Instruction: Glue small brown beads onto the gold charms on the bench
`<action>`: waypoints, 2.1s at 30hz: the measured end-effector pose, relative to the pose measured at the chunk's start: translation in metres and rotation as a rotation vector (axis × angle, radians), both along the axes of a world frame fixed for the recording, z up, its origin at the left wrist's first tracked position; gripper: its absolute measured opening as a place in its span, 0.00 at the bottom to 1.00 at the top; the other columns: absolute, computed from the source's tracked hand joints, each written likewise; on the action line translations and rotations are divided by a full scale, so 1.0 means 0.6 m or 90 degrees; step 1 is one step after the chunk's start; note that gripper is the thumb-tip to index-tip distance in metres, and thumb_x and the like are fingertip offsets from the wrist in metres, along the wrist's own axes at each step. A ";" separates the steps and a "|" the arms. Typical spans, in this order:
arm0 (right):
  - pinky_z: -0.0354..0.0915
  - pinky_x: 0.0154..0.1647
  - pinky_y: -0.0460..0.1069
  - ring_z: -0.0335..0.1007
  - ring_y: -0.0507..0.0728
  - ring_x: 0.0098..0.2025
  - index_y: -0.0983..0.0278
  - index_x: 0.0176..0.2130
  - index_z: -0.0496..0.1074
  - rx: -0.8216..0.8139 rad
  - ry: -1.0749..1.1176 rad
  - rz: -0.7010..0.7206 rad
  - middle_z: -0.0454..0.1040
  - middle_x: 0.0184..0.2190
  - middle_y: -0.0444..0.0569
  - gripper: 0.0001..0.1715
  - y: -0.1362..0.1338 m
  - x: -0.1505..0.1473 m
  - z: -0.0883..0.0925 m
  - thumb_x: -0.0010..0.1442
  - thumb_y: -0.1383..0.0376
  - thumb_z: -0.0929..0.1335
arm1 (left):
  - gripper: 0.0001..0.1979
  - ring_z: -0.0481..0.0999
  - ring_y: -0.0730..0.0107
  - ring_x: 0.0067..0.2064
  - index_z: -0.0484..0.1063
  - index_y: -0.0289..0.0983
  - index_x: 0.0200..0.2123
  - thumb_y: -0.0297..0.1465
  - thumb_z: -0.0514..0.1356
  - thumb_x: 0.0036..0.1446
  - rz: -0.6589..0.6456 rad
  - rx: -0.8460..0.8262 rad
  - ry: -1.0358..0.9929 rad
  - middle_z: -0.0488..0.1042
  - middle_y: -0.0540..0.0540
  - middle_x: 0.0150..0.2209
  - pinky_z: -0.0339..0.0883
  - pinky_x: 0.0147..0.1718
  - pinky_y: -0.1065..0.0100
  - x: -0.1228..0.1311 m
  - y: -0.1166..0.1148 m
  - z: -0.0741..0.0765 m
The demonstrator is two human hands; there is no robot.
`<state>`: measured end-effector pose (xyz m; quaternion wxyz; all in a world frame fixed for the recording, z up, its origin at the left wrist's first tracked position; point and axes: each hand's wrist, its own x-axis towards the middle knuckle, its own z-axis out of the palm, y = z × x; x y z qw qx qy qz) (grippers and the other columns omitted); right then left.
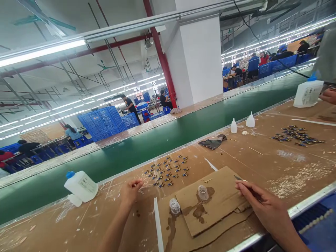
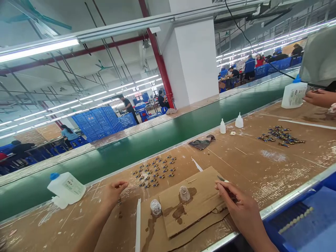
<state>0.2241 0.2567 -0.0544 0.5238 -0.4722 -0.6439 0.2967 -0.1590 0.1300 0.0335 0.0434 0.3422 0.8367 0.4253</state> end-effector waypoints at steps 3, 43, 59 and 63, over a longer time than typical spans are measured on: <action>0.72 0.34 0.45 0.76 0.55 0.33 0.63 0.36 0.76 -0.034 0.022 -0.003 0.78 0.33 0.50 0.27 0.000 0.002 -0.005 0.49 0.45 0.66 | 0.18 0.75 0.61 0.33 0.76 0.36 0.24 0.46 0.65 0.37 0.060 0.068 0.014 0.77 0.48 0.26 0.66 0.33 0.66 -0.012 -0.048 0.006; 0.73 0.31 0.51 0.76 0.60 0.31 0.61 0.32 0.76 -0.063 -0.063 -0.077 0.77 0.26 0.48 0.32 -0.011 0.004 0.007 0.43 0.39 0.65 | 0.13 0.73 0.65 0.37 0.78 0.43 0.28 0.38 0.55 0.56 -0.214 -0.111 0.269 0.76 0.48 0.32 0.65 0.38 0.65 -0.005 -0.138 -0.068; 0.71 0.36 0.48 0.74 0.55 0.30 0.63 0.35 0.75 -0.076 -0.010 -0.069 0.76 0.27 0.47 0.29 -0.015 0.002 0.003 0.48 0.42 0.65 | 0.16 0.71 0.64 0.35 0.74 0.41 0.25 0.42 0.53 0.56 -0.232 -0.161 0.162 0.74 0.47 0.28 0.63 0.36 0.64 0.094 -0.161 -0.059; 0.71 0.36 0.48 0.74 0.56 0.30 0.64 0.35 0.75 -0.055 -0.029 -0.052 0.76 0.28 0.49 0.28 -0.019 0.001 0.012 0.49 0.43 0.65 | 0.14 0.72 0.62 0.35 0.74 0.41 0.22 0.43 0.56 0.51 -0.219 -0.196 0.004 0.74 0.47 0.27 0.63 0.36 0.64 0.127 -0.182 -0.067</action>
